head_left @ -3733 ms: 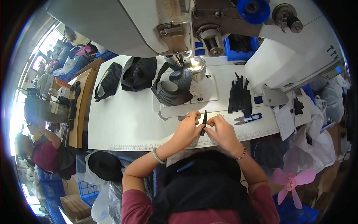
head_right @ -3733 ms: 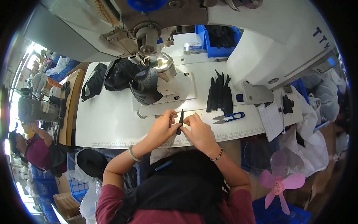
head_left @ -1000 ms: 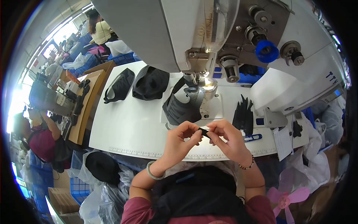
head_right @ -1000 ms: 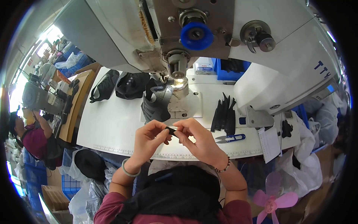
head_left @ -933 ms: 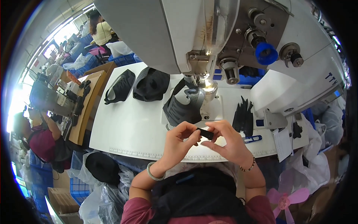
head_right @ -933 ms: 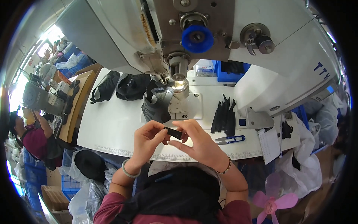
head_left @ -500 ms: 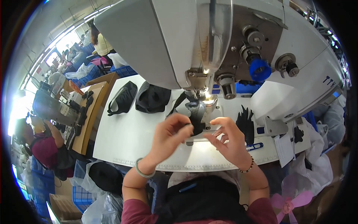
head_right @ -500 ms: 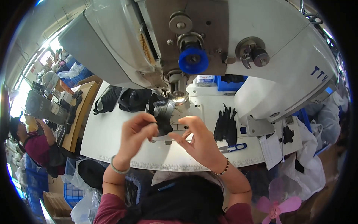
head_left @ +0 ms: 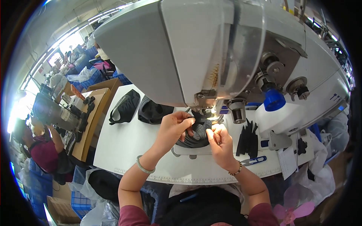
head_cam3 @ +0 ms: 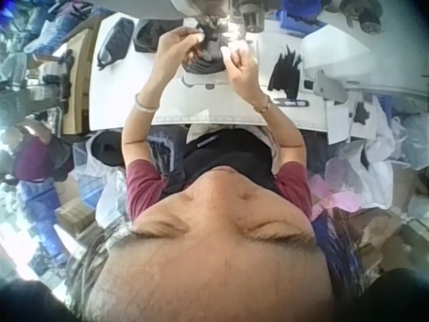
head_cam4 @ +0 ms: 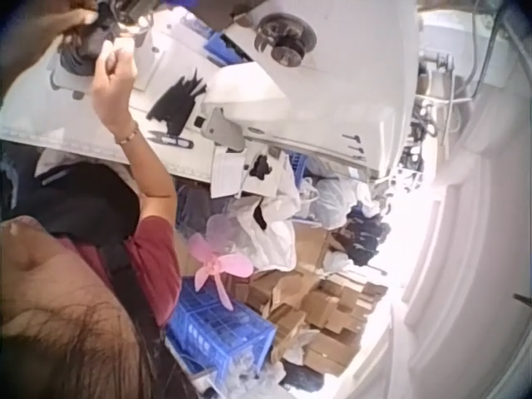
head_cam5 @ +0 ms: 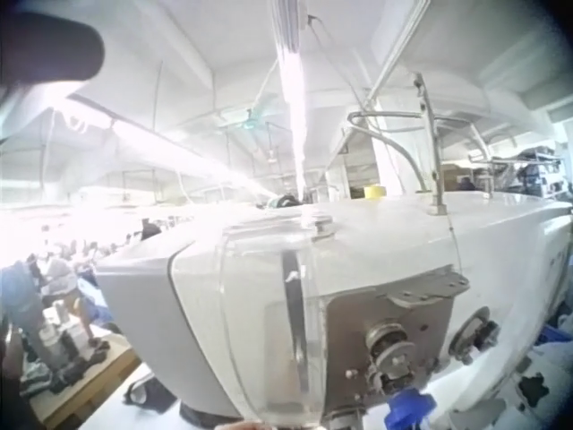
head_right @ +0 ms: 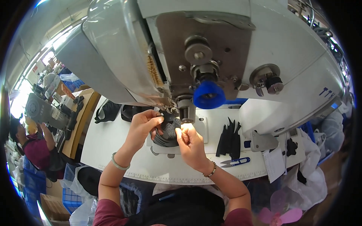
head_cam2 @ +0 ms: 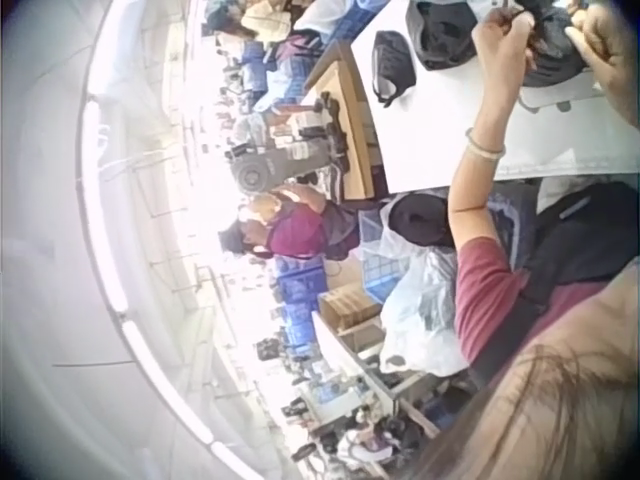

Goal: Stitching together various components of a shoe upper using an industrial sewing machine.

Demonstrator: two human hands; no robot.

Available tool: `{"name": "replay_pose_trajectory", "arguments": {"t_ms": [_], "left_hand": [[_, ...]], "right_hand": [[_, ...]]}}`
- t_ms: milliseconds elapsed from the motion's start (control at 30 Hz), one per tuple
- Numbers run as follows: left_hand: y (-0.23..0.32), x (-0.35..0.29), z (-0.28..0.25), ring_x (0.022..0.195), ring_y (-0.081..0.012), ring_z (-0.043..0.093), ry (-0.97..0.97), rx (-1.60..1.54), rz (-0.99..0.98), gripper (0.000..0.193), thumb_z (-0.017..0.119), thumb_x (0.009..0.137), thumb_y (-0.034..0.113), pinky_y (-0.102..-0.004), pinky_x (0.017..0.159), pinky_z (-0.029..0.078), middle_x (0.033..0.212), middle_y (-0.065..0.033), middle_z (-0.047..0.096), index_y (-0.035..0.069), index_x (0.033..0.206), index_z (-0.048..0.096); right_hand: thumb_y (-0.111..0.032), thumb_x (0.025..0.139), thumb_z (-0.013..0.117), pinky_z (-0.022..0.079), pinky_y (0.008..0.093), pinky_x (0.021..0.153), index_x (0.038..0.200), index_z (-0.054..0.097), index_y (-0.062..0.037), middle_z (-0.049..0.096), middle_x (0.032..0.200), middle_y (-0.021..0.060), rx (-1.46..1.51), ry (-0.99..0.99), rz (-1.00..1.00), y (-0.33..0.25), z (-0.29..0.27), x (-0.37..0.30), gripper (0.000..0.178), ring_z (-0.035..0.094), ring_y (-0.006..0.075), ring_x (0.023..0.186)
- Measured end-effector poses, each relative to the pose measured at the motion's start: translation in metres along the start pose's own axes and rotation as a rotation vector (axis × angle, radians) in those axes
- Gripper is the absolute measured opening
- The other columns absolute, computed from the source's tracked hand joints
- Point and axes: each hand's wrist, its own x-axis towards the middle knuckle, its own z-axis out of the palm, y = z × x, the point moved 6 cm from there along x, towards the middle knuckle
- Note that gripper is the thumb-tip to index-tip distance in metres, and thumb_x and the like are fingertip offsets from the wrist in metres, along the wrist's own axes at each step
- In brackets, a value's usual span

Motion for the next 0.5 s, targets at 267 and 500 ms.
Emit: {"name": "replay_pose_trajectory", "arguments": {"t_ms": [267, 500], "left_hand": [[0.0, 0.002, 0.001, 0.051, -0.0096, 0.059, 0.0, -0.024, -0.008, 0.01, 0.058, 0.084, 0.008, -0.0175, 0.036, 0.037, 0.065, -0.0038, 0.058, -0.002, 0.082, 0.057], [-0.001, 0.002, 0.001, 0.052, -0.012, 0.061, 0.029, -0.065, -0.005, 0.011, 0.057, 0.084, 0.007, -0.0181, 0.037, 0.039, 0.066, -0.0056, 0.058, -0.004, 0.082, 0.058]], "right_hand": [[0.007, 0.086, 0.055, 0.037, 0.0206, 0.054, 0.087, 0.046, -0.0017, 0.045, 0.075, 0.0023, -0.147, -0.081, -0.063, -0.003, 0.0, -0.003, 0.012, 0.041, 0.0064, 0.062], [0.01, 0.078, 0.057, 0.052, 0.0325, 0.062, 0.126, 0.051, -0.0078, 0.059, 0.09, 0.0126, -0.507, -0.134, -0.236, -0.021, 0.003, -0.003, 0.051, 0.061, 0.0279, 0.07]]}}
